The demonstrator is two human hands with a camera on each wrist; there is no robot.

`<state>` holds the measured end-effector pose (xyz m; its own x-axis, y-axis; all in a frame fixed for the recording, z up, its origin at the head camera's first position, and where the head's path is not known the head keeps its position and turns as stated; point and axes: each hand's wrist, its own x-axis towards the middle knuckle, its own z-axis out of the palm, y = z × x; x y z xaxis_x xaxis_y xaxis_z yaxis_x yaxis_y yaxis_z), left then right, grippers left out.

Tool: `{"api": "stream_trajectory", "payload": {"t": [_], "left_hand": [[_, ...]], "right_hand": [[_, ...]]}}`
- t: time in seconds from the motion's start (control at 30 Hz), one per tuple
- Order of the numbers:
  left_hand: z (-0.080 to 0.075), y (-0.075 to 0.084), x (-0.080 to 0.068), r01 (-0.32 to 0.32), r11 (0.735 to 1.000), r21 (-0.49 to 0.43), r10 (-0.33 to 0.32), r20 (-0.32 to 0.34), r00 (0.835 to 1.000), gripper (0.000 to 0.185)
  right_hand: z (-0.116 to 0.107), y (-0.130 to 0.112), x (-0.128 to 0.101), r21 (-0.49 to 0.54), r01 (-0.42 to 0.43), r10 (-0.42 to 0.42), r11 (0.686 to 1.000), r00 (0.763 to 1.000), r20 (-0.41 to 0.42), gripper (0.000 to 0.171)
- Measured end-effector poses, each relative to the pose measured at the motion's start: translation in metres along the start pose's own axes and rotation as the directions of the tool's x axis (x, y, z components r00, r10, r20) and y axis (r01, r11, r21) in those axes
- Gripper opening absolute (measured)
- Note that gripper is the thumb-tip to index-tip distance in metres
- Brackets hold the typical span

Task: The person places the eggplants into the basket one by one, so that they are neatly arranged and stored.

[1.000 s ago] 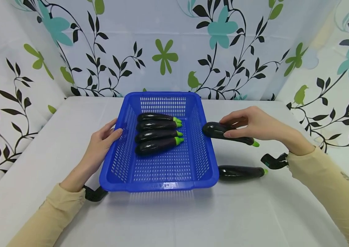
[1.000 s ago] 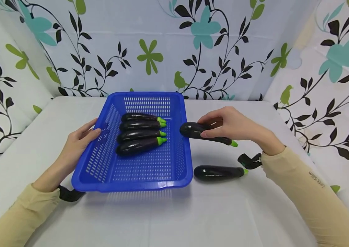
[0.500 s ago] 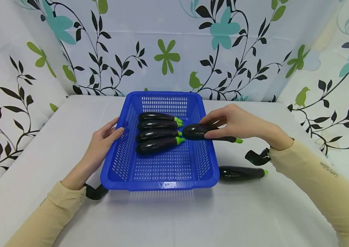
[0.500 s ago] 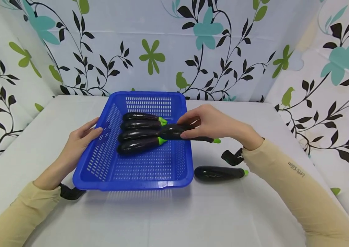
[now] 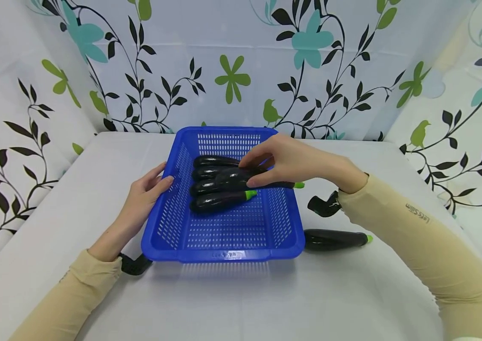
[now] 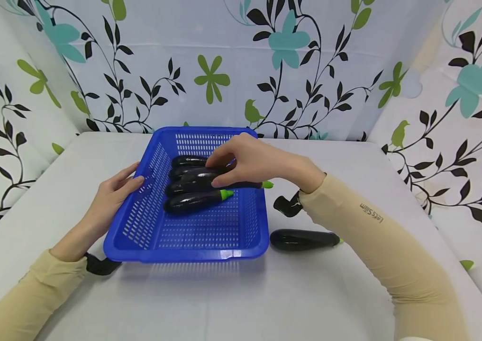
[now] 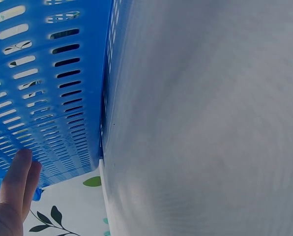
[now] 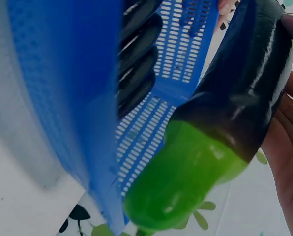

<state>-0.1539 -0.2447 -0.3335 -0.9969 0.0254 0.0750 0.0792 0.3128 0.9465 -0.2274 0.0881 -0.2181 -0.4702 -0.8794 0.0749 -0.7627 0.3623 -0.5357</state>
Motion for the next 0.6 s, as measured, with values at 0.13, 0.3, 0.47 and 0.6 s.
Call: {"api": "stream_trajectory", "payload": {"t": [0.13, 0.3, 0.47, 0.6], "left_hand": [[0.001, 0.001, -0.001, -0.002, 1.0, 0.003, 0.002, -0.004, 1.0, 0.067], [0.001, 0.0, -0.001, 0.002, 1.0, 0.01, -0.002, -0.001, 1.0, 0.067], [0.001, 0.0, 0.0, 0.005, 1.0, 0.016, -0.004, -0.003, 1.0, 0.068], [0.001, -0.001, 0.0, 0.006, 1.0, 0.017, -0.006, -0.004, 1.0, 0.068]], "right_hand": [[0.002, -0.005, 0.015, 0.024, 0.007, -0.007, 1.0, 1.0, 0.014, 0.034], [0.007, -0.009, 0.032, 0.046, 0.026, -0.027, 0.999, 0.999, 0.022, 0.035], [0.012, -0.011, 0.048, 0.058, 0.044, -0.045, 0.997, 0.999, 0.021, 0.036], [0.02, -0.01, 0.059, 0.076, 0.043, -0.045, 0.996, 0.998, 0.031, 0.036]]}}
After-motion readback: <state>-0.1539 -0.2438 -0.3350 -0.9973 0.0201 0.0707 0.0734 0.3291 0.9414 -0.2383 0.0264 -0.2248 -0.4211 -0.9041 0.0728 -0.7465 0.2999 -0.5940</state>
